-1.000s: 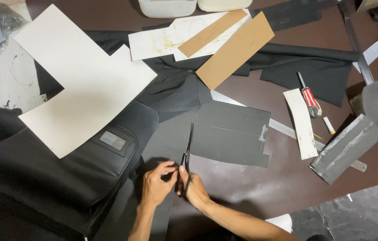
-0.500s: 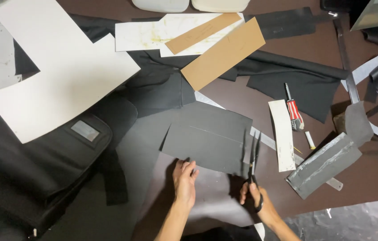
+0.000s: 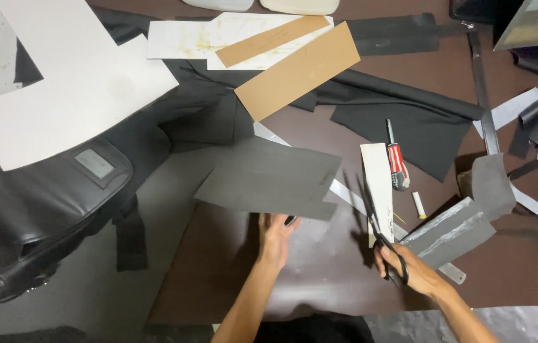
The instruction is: Cutting a piece of material with scissors and gluing a reinforcement strip onto it
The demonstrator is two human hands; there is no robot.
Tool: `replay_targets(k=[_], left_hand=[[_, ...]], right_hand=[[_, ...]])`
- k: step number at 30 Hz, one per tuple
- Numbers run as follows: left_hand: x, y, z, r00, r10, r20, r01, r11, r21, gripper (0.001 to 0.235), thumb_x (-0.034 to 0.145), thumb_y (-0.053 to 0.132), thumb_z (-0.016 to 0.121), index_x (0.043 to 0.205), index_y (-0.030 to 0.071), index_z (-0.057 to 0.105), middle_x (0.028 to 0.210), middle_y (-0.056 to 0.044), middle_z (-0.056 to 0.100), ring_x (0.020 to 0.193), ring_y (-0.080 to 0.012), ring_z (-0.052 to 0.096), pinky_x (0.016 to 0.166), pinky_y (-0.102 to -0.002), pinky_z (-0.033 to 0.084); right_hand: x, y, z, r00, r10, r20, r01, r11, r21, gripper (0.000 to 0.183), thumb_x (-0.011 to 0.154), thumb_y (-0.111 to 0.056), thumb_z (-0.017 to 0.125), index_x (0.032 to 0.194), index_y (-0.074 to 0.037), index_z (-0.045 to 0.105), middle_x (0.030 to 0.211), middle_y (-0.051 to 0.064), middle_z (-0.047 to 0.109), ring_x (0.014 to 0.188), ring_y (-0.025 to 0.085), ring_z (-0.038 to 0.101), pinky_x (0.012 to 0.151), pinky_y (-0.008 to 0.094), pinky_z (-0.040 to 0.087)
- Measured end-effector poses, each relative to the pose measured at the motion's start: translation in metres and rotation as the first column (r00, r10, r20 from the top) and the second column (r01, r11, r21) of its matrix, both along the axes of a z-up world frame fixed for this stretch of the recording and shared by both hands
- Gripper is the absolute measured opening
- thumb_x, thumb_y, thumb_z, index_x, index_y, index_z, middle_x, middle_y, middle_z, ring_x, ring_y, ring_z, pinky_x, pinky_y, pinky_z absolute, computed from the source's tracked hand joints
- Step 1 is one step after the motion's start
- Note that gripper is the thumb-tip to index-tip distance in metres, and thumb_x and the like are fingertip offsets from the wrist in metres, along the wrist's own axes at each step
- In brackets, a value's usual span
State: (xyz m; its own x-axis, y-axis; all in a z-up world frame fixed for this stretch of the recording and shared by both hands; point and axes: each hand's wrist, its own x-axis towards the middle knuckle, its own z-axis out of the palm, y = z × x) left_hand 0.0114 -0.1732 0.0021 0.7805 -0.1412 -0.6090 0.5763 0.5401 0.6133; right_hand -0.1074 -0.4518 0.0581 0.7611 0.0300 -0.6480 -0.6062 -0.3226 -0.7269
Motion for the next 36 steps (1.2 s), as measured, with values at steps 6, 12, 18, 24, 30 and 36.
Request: replay_targets(k=[6, 12, 18, 24, 30, 36], left_hand=[[-0.010, 0.001, 0.048, 0.877, 0.260, -0.403, -0.449, 0.741, -0.499, 0.073, 0.091, 0.052, 0.033, 0.152, 0.013, 0.044, 0.160, -0.019, 0.044, 0.149, -0.0433, 0.035, 0.119, -0.072, 0.019], [-0.033, -0.010, -0.017, 0.965, 0.174, -0.197, -0.200, 0.972, -0.123, 0.048, 0.094, 0.023, 0.062, 0.129, -0.009, 0.057, 0.138, -0.029, 0.063, 0.130, -0.0454, 0.061, 0.116, -0.072, 0.034], [-0.066, -0.009, -0.142, 0.970, 0.138, -0.198, -0.077, 0.955, 0.286, 0.057, 0.085, 0.002, 0.084, 0.138, 0.007, 0.062, 0.126, -0.012, 0.071, 0.115, -0.0243, 0.065, 0.094, -0.061, 0.053], [-0.062, -0.010, -0.122, 0.972, 0.112, -0.205, -0.030, 0.929, 0.368, 0.052, 0.086, 0.009, 0.084, 0.135, 0.009, 0.066, 0.122, -0.009, 0.072, 0.112, -0.0202, 0.064, 0.094, -0.056, 0.054], [-0.069, -0.011, -0.157, 0.975, 0.081, -0.205, -0.001, 0.932, 0.362, 0.057, 0.086, 0.012, 0.086, 0.138, 0.013, 0.064, 0.126, -0.007, 0.071, 0.114, -0.0185, 0.061, 0.096, -0.057, 0.052], [-0.055, -0.012, -0.097, 0.973, 0.096, -0.211, -0.013, 0.930, 0.366, 0.057, 0.086, 0.010, 0.084, 0.139, 0.007, 0.063, 0.128, -0.012, 0.068, 0.118, -0.0216, 0.059, 0.095, -0.056, 0.053]], right_hand=[[0.013, -0.020, 0.017, 0.899, 0.422, -0.117, -0.426, 0.904, -0.017, 0.070, 0.088, -0.072, 0.029, 0.062, -0.014, 0.058, 0.066, 0.001, 0.063, 0.070, 0.016, 0.056, 0.075, 0.029, 0.044], [0.031, -0.039, 0.005, 0.788, 0.594, -0.165, -0.591, 0.804, 0.070, 0.054, 0.098, -0.059, 0.033, 0.077, -0.015, 0.055, 0.069, 0.000, 0.061, 0.071, 0.014, 0.055, 0.078, 0.028, 0.047], [0.048, -0.055, -0.025, 0.802, 0.553, -0.227, -0.552, 0.831, 0.073, 0.057, 0.096, -0.064, 0.054, 0.078, -0.011, 0.066, 0.062, 0.009, 0.071, 0.065, 0.024, 0.066, 0.064, 0.037, 0.053], [0.109, -0.031, 0.004, 0.750, 0.639, -0.169, -0.646, 0.763, 0.021, 0.047, 0.093, -0.059, 0.064, 0.074, -0.015, 0.062, 0.060, 0.004, 0.063, 0.062, 0.020, 0.063, 0.061, 0.035, 0.051], [0.120, -0.040, -0.024, 0.709, 0.690, -0.143, -0.696, 0.718, 0.018, 0.050, 0.093, -0.059, 0.068, 0.073, -0.014, 0.061, 0.059, 0.005, 0.061, 0.060, 0.021, 0.059, 0.059, 0.035, 0.048], [0.125, -0.042, -0.024, 0.702, 0.692, -0.165, -0.700, 0.714, 0.015, 0.050, 0.092, -0.059, 0.069, 0.074, -0.012, 0.063, 0.062, 0.005, 0.062, 0.061, 0.022, 0.059, 0.059, 0.035, 0.048]])
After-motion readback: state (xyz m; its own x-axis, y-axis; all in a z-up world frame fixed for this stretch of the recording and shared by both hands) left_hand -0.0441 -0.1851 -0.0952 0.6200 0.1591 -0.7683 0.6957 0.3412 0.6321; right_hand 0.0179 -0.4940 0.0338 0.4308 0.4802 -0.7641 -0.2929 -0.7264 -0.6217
